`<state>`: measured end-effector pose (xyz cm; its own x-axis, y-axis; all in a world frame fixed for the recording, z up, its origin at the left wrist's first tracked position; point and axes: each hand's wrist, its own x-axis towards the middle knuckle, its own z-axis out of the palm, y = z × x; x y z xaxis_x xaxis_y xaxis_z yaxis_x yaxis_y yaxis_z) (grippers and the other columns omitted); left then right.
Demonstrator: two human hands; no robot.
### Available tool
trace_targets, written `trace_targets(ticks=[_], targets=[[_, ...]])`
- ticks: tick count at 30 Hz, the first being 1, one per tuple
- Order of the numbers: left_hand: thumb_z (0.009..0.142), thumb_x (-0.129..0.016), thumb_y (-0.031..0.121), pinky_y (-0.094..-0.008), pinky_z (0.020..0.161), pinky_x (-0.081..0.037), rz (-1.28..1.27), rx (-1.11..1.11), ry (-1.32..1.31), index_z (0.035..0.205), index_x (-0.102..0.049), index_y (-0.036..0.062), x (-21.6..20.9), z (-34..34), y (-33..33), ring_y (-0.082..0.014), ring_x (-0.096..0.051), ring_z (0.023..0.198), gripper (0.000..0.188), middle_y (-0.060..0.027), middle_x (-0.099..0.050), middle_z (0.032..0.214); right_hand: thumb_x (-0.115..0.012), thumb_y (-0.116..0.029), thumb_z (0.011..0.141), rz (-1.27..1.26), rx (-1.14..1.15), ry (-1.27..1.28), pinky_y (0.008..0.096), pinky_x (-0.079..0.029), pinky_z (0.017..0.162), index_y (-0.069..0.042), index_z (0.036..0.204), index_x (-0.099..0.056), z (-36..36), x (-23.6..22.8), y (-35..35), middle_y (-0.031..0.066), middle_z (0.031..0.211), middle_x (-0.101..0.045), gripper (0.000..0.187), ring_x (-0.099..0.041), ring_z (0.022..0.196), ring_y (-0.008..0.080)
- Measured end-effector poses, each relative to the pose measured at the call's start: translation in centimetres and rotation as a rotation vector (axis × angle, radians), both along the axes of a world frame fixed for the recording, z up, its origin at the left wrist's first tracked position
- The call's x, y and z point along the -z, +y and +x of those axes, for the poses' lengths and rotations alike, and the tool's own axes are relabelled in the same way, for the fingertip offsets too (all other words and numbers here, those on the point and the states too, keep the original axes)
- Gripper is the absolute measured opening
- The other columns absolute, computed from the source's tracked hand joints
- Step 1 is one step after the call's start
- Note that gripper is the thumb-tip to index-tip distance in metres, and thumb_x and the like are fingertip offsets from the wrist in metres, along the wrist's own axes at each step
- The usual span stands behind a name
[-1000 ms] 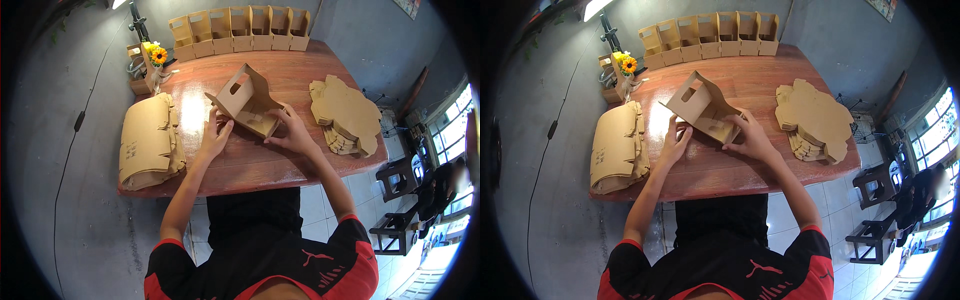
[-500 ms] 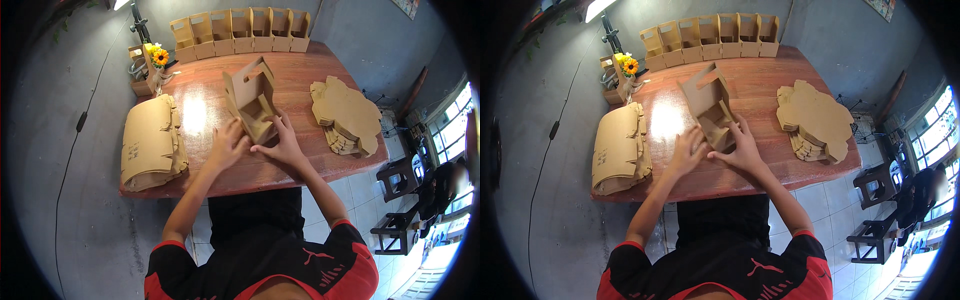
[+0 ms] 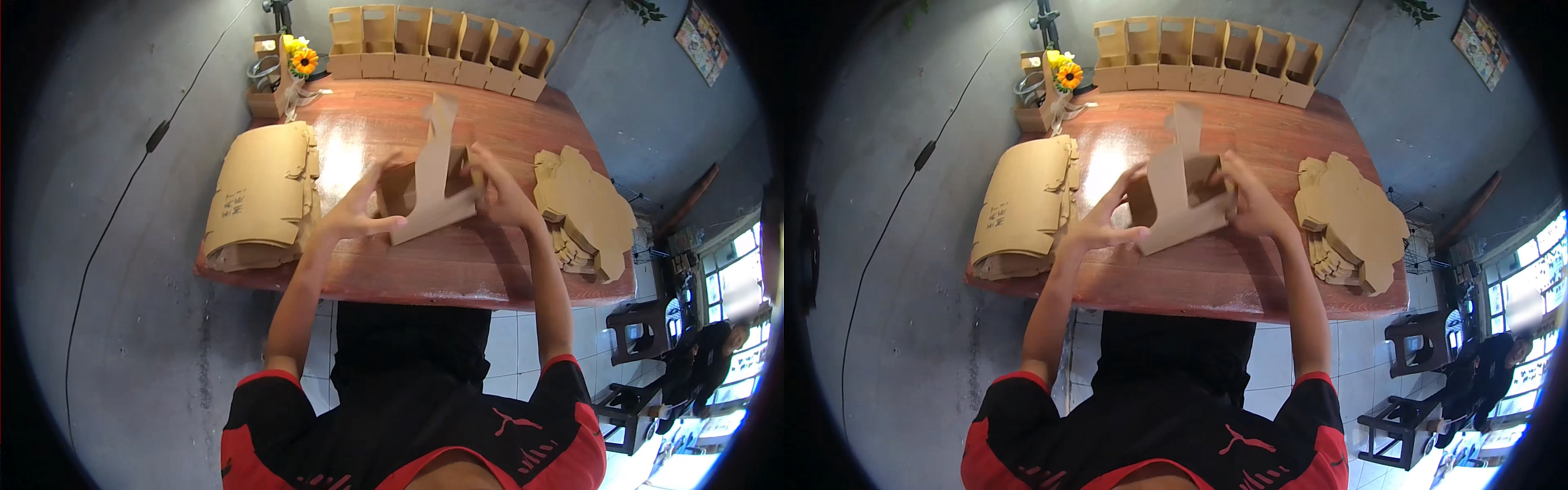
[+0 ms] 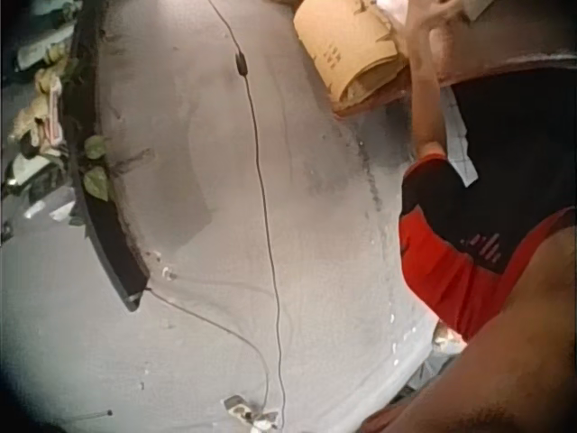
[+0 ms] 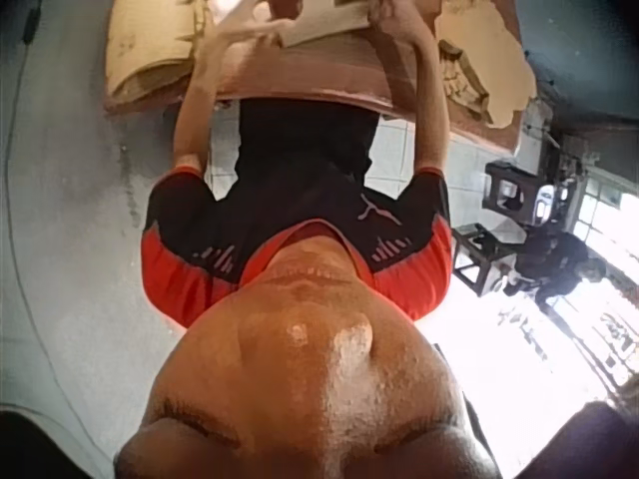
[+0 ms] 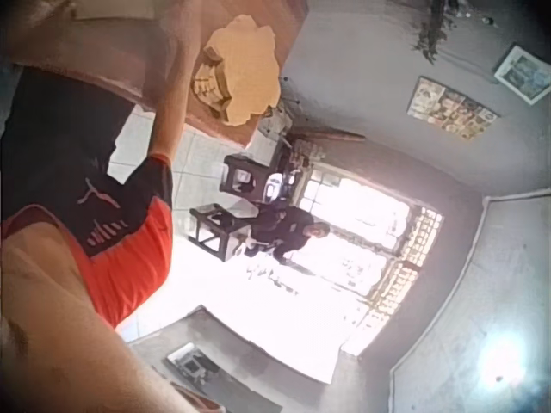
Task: Assemble cardboard food containers and stack them on a table.
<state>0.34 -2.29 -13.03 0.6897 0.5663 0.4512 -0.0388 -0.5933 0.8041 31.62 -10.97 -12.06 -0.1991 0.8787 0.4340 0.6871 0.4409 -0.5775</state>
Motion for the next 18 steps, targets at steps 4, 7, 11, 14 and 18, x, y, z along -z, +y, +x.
trace_targets(ticks=[4,7,11,14,18], targets=[[0.077,-0.083,0.053,-0.0502,0.110,-0.041,0.044,-0.348,0.141,0.135,-0.060,0.0051,0.6,2.8,-3.2,-0.0378,-0.049,0.132,0.079,-0.0172,-0.048,0.140,-0.074,-0.003,0.076,0.249,0.526,-0.024,0.0482,-0.032,0.120,-0.013,0.146,-0.048,-2.6,1.2,-0.8,0.0256,0.160,-0.028,0.076,-0.031,0.149,0.0422],[0.074,-0.081,0.065,-0.0491,0.105,-0.045,0.166,-0.588,0.209,0.122,-0.065,0.0030,1.3,4.8,-5.7,-0.0380,-0.053,0.125,0.080,-0.0177,-0.050,0.133,-0.077,-0.009,0.078,0.078,0.237,0.442,0.0486,-0.034,0.119,-0.008,0.154,-0.035,-5.7,1.7,-4.2,0.0231,0.162,-0.027,0.087,-0.031,0.150,0.0366],[0.104,-0.053,0.047,-0.0484,0.098,-0.048,0.107,-0.545,0.112,0.119,-0.065,0.0028,1.0,6.7,-6.9,-0.0407,-0.057,0.117,0.049,-0.0198,-0.050,0.132,-0.084,-0.020,0.079,0.062,0.265,0.557,0.0490,-0.042,0.112,-0.010,0.160,-0.023,-10.6,3.1,-7.2,0.0217,0.165,-0.018,0.102,-0.031,0.150,0.0365],[0.111,-0.037,0.033,-0.0458,0.094,-0.050,0.043,-0.342,0.034,0.123,-0.063,-0.0024,0.7,6.7,-7.3,-0.0411,-0.061,0.106,0.046,-0.0212,-0.056,0.125,-0.084,-0.037,0.078,0.218,0.455,0.126,0.0504,-0.051,0.104,-0.018,0.158,-0.032,-11.2,3.3,-7.8,0.0287,0.163,-0.015,0.097,-0.040,0.143,0.0467],[0.112,-0.036,0.034,-0.0424,0.093,-0.050,-0.062,-0.217,0.002,0.132,-0.059,-0.0060,1.0,6.2,-6.0,-0.0375,-0.065,0.102,0.050,-0.0210,-0.061,0.115,-0.087,-0.045,0.071,0.108,0.634,-0.030,0.0534,-0.055,0.093,-0.025,0.143,-0.049,-11.1,3.5,-7.0,0.0315,0.157,-0.024,0.084,-0.054,0.127,0.0510]])
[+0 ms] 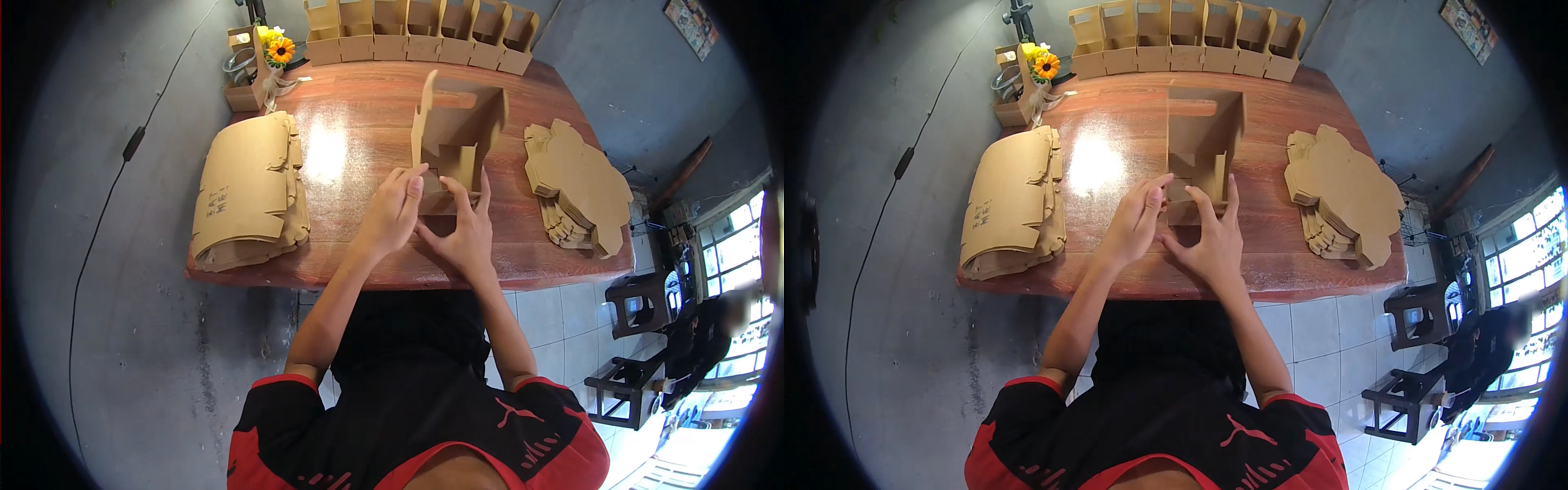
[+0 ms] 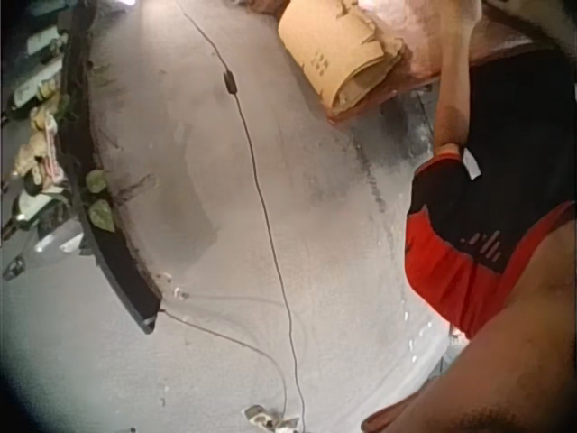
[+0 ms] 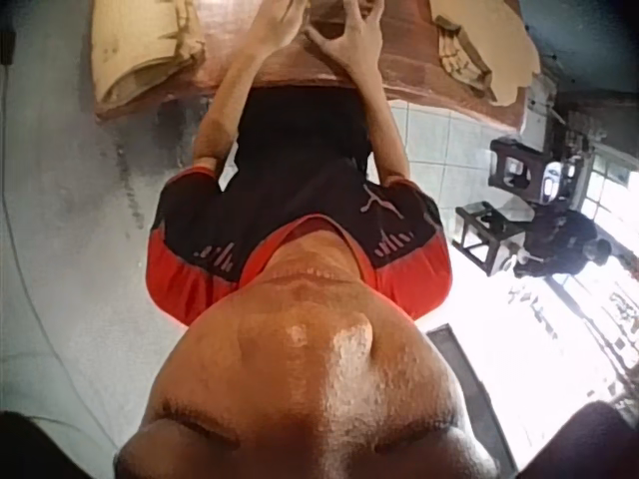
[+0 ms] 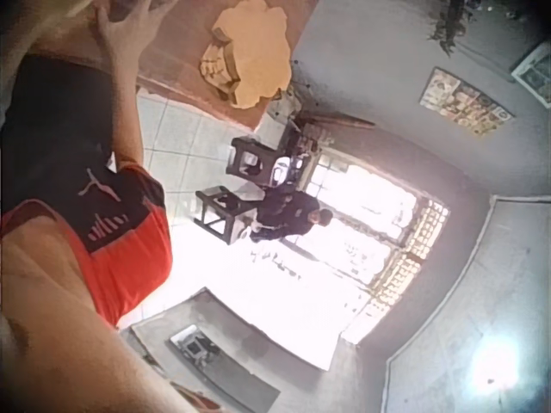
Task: Assemble cardboard food containers and stack them on a table.
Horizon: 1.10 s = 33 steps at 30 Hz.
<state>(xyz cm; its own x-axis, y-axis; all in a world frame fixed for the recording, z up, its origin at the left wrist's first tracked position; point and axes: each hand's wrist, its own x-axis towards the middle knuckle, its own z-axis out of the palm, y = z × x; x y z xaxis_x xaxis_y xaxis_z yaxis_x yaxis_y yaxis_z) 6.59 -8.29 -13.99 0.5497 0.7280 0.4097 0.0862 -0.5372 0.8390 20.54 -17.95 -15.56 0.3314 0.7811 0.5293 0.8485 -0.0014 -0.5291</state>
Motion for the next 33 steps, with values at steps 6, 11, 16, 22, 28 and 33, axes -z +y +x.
trace_targets(ticks=[6,11,16,22,28,33], targets=[[0.112,-0.041,0.028,-0.0368,0.110,-0.044,-0.150,0.121,-0.111,0.152,-0.041,-0.0018,1.6,-0.6,1.8,-0.0292,-0.049,0.137,0.050,-0.0191,-0.044,0.153,-0.090,-0.039,0.065,-0.020,0.201,0.063,0.0549,-0.053,0.088,-0.019,0.127,-0.053,-1.1,1.6,3.4,0.0283,0.145,-0.037,0.075,-0.060,0.115,0.0471],[0.103,-0.055,0.019,-0.0443,0.118,-0.033,-0.073,-0.073,-0.080,0.156,-0.032,-0.0011,2.8,-2.3,-0.3,-0.0381,-0.041,0.142,0.061,-0.0260,-0.041,0.152,-0.091,-0.032,0.062,0.119,0.160,-0.016,0.0536,-0.053,0.087,-0.013,0.125,-0.050,1.9,0.2,5.1,0.0288,0.143,-0.035,0.078,-0.057,0.114,0.0474],[0.095,-0.064,0.017,-0.0492,0.118,-0.032,0.116,-0.061,0.118,0.153,-0.038,0.0016,3.7,-3.4,-2.9,-0.0441,-0.039,0.141,0.066,-0.0276,-0.042,0.149,-0.092,-0.027,0.061,0.240,0.098,-0.123,0.0501,-0.052,0.090,-0.008,0.125,-0.043,8.3,-4.1,6.5,0.0227,0.130,-0.037,0.083,-0.052,0.112,0.0417],[0.091,-0.068,0.021,-0.0554,0.116,-0.032,0.363,-0.080,0.423,0.150,-0.044,0.0066,4.2,-3.4,-4.7,-0.0479,-0.038,0.139,0.065,-0.0227,-0.045,0.149,-0.093,-0.030,0.063,0.375,0.186,-0.142,0.0509,-0.051,0.096,-0.011,0.128,-0.041,21.1,-9.5,9.0,0.0225,0.133,-0.036,0.085,-0.051,0.116,0.0416],[0.089,-0.070,0.024,-0.0571,0.115,-0.029,0.375,-0.067,0.538,0.147,-0.048,0.0087,3.6,-3.1,-4.7,-0.0476,-0.037,0.139,0.064,-0.0206,-0.044,0.151,-0.091,-0.034,0.067,0.324,0.486,0.029,0.0495,-0.045,0.105,-0.010,0.137,-0.034,35.4,-11.8,12.6,0.0281,0.135,-0.036,0.094,-0.040,0.128,0.0422],[0.085,-0.073,0.024,-0.0562,0.115,-0.029,0.324,-0.094,0.577,0.142,-0.054,0.0072,3.0,-2.7,-4.7,-0.0460,-0.037,0.139,0.062,-0.0187,-0.047,0.149,-0.091,-0.035,0.065,0.205,0.529,0.071,0.0513,-0.046,0.105,-0.009,0.136,-0.032,42.9,-6.7,15.4,0.0310,0.136,-0.035,0.095,-0.039,0.130,0.0473]])
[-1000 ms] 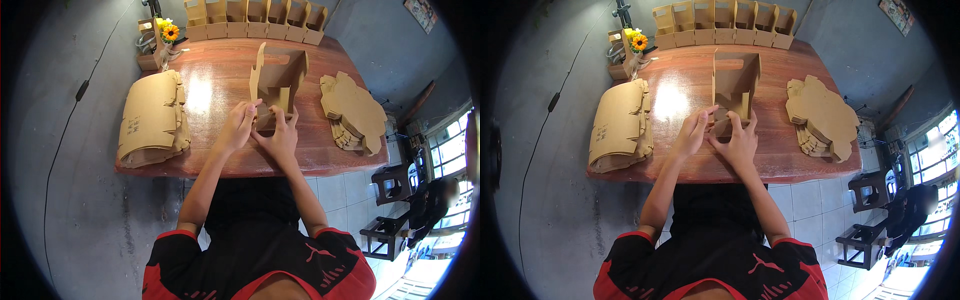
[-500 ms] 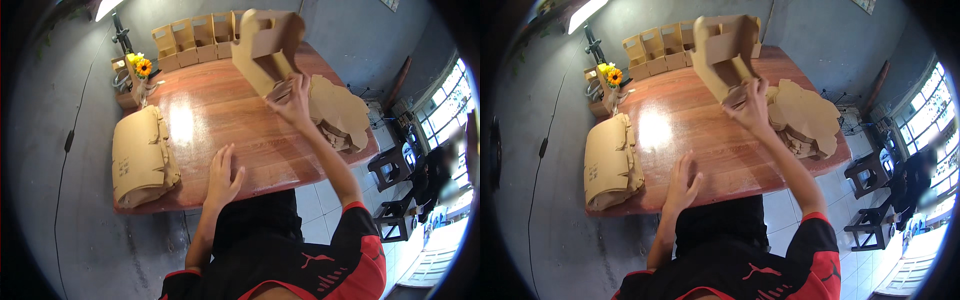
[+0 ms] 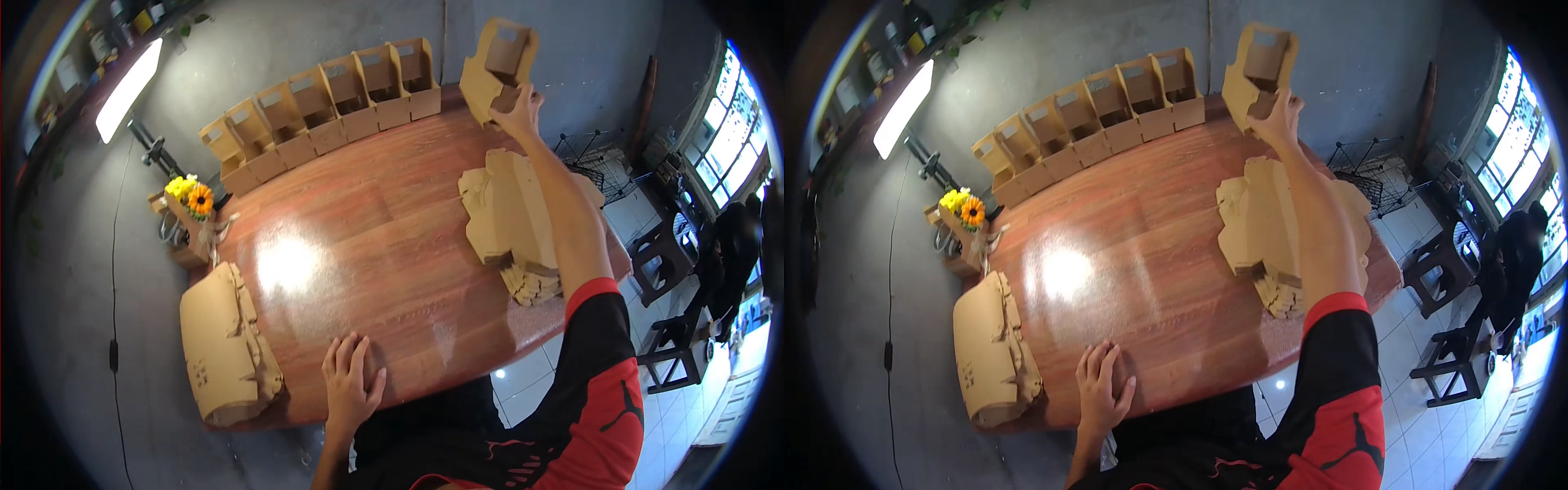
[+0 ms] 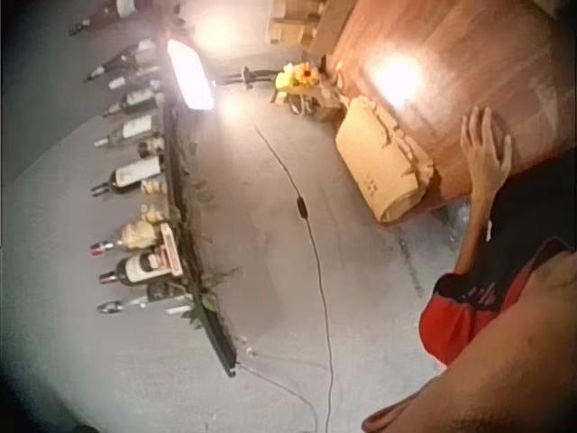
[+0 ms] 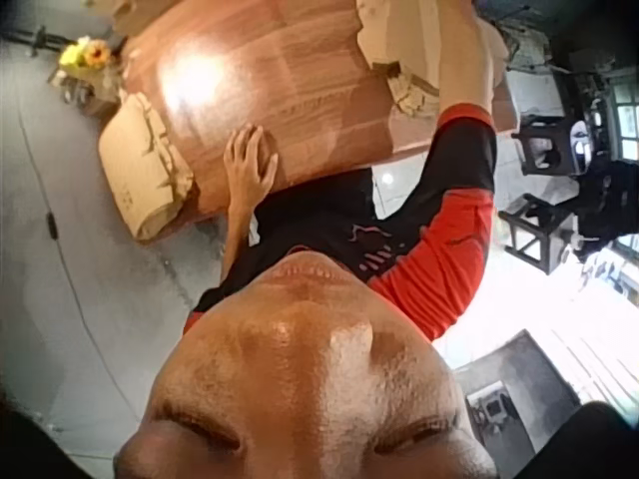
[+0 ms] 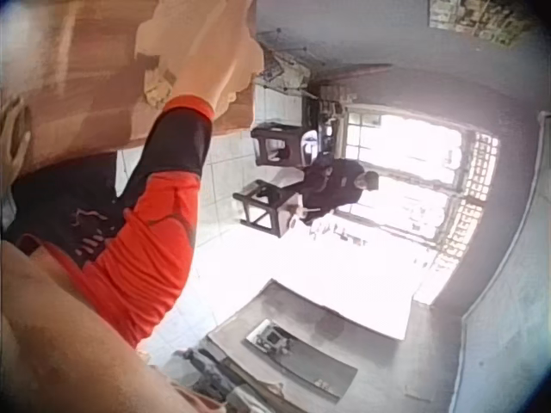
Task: Assemble cardboard food containers and stack them on a table.
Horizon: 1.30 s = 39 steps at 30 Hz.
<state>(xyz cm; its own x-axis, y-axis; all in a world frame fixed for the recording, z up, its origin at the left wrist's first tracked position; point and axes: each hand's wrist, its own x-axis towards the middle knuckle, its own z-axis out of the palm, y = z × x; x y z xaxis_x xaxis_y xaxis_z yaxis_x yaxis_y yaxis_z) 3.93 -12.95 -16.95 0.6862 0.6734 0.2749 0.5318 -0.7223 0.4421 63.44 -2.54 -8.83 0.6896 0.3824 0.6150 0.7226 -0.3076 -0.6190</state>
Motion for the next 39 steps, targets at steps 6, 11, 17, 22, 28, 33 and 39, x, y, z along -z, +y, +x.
trace_targets(ticks=[6,11,17,22,28,33,39], targets=[[0.083,-0.074,0.025,-0.0549,0.116,-0.028,-0.041,-0.058,0.073,0.138,-0.057,0.0069,-0.5,0.6,0.0,-0.0441,-0.037,0.140,0.061,-0.0166,-0.049,0.147,-0.091,-0.034,0.062,-0.143,-0.115,-0.002,0.0513,-0.047,0.105,-0.007,0.132,-0.034,4.2,5.4,3.2,0.0306,0.133,-0.038,0.094,-0.035,0.132,0.0466],[0.081,-0.074,0.024,-0.0554,0.115,-0.028,-0.073,-0.074,0.105,0.134,-0.058,0.0054,-0.7,0.9,-0.1,-0.0437,-0.037,0.139,0.059,-0.0177,-0.049,0.145,-0.086,-0.035,0.067,-0.395,-0.139,-0.023,0.0541,-0.055,0.094,-0.028,0.127,-0.043,4.2,7.0,4.1,0.0247,0.137,-0.035,0.075,-0.061,0.111,0.0548],[0.081,-0.074,0.025,-0.0555,0.114,-0.028,-0.041,-0.076,0.101,0.134,-0.058,0.0070,-0.7,0.9,0.0,-0.0433,-0.037,0.139,0.058,-0.0166,-0.049,0.145,-0.088,-0.046,0.063,-0.417,-0.034,0.157,0.0530,-0.054,0.098,-0.023,0.142,-0.037,4.9,6.2,4.3,0.0279,0.140,-0.037,0.097,-0.060,0.116,0.0511],[0.081,-0.075,0.025,-0.0555,0.114,-0.028,-0.020,-0.048,0.045,0.137,-0.057,0.0082,-0.1,0.5,0.2,-0.0435,-0.037,0.139,0.060,-0.0157,-0.050,0.145,-0.081,-0.063,0.065,-0.065,-0.064,0.530,0.0462,-0.055,0.085,-0.009,0.146,-0.033,5.6,1.7,0.1,0.0253,0.136,-0.051,0.109,-0.064,0.106,0.0375],[0.082,-0.075,0.022,-0.0520,0.115,-0.027,-0.128,-0.033,-0.186,0.138,-0.056,0.0073,0.1,0.0,0.8,-0.0419,-0.043,0.135,0.061,-0.0188,-0.051,0.143,-0.067,-0.071,0.076,0.115,-0.382,1.031,0.0370,-0.047,0.069,-0.015,0.142,-0.042,-1.1,-5.9,-9.4,0.0130,0.107,-0.060,0.090,-0.057,0.086,0.0234],[0.078,-0.079,0.016,-0.0512,0.112,-0.038,-0.035,0.067,-0.500,0.138,-0.052,0.0022,-3.8,2.0,4.0,-0.0409,-0.045,0.136,0.068,-0.0241,-0.048,0.145,-0.054,-0.075,0.083,0.049,-0.793,1.154,0.0360,-0.045,0.066,-0.015,0.144,-0.048,-11.7,-7.1,-13.0,0.0091,0.109,-0.059,0.086,-0.055,0.077,0.0222],[0.075,-0.089,0.044,-0.0525,0.118,-0.032,0.311,0.267,-0.877,0.147,-0.046,0.0049,-11.5,3.9,6.6,-0.0409,-0.034,0.147,0.092,-0.0253,-0.033,0.158,-0.043,-0.078,0.089,-0.067,-1.004,1.454,0.0449,-0.053,0.074,-0.015,0.147,-0.048,-25.8,-2.7,-15.7,0.0155,0.127,-0.062,0.086,-0.065,0.098,0.0315]])
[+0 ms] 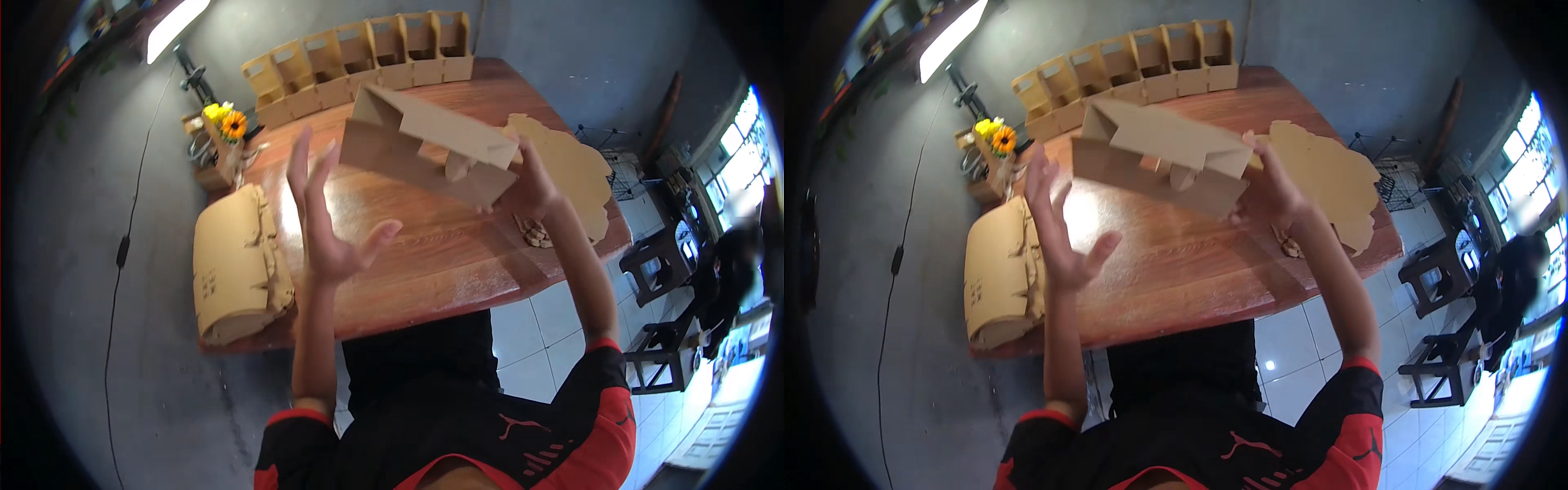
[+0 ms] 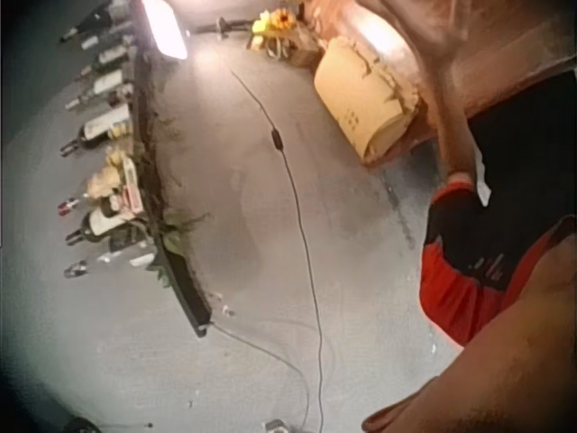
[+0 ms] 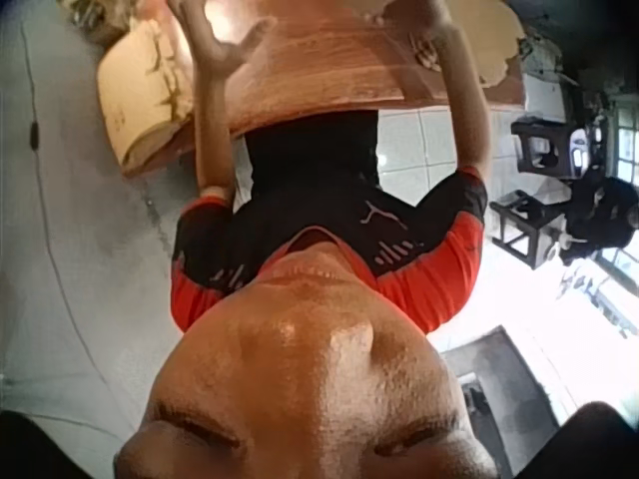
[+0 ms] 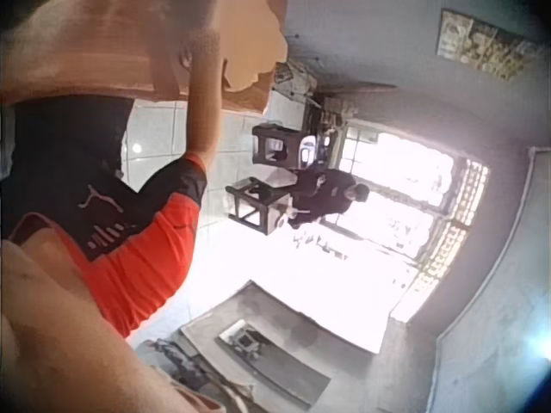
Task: Assemble cardboard food containers and stack them on a table.
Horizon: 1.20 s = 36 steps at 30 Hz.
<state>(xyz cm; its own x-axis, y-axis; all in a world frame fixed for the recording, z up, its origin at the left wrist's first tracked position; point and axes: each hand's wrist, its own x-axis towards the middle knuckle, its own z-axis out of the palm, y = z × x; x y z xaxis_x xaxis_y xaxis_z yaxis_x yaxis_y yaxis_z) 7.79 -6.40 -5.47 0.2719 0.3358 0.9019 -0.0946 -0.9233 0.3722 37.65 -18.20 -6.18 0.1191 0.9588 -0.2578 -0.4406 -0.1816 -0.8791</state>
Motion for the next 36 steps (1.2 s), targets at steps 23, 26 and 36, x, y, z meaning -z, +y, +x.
trace_targets(ticks=[23,26,36], targets=[[0.092,-0.071,0.012,-0.0412,0.106,-0.044,-0.334,0.091,0.033,0.125,-0.065,0.0047,0.5,-3.5,-3.1,-0.0287,-0.056,0.125,0.034,-0.0155,-0.057,0.135,-0.069,-0.001,0.070,0.719,0.208,-1.028,0.0454,-0.038,0.113,-0.009,0.130,-0.065,-10.7,0.7,-2.2,0.0181,0.141,-0.052,0.060,-0.051,0.132,0.0354],[0.093,-0.070,0.012,-0.0429,0.113,-0.038,-0.615,0.196,-0.044,0.132,-0.059,0.0065,0.9,-3.7,-4.0,-0.0306,-0.049,0.137,0.041,-0.0173,-0.051,0.145,-0.067,0.000,0.067,0.730,0.242,-1.023,0.0454,-0.039,0.113,-0.009,0.129,-0.066,-11.1,1.2,-2.2,0.0199,0.139,-0.052,0.062,-0.049,0.132,0.0358],[0.094,-0.063,0.007,-0.0450,0.121,-0.026,-0.470,0.212,0.085,0.127,-0.057,0.0078,2.7,-4.1,-3.3,-0.0325,-0.034,0.149,0.033,-0.0187,-0.042,0.155,-0.072,-0.050,0.081,0.866,0.334,-0.608,0.0541,-0.027,0.119,-0.006,0.115,-0.076,-11.4,3.7,-1.2,0.0344,0.156,-0.035,0.056,-0.033,0.149,0.0387]])
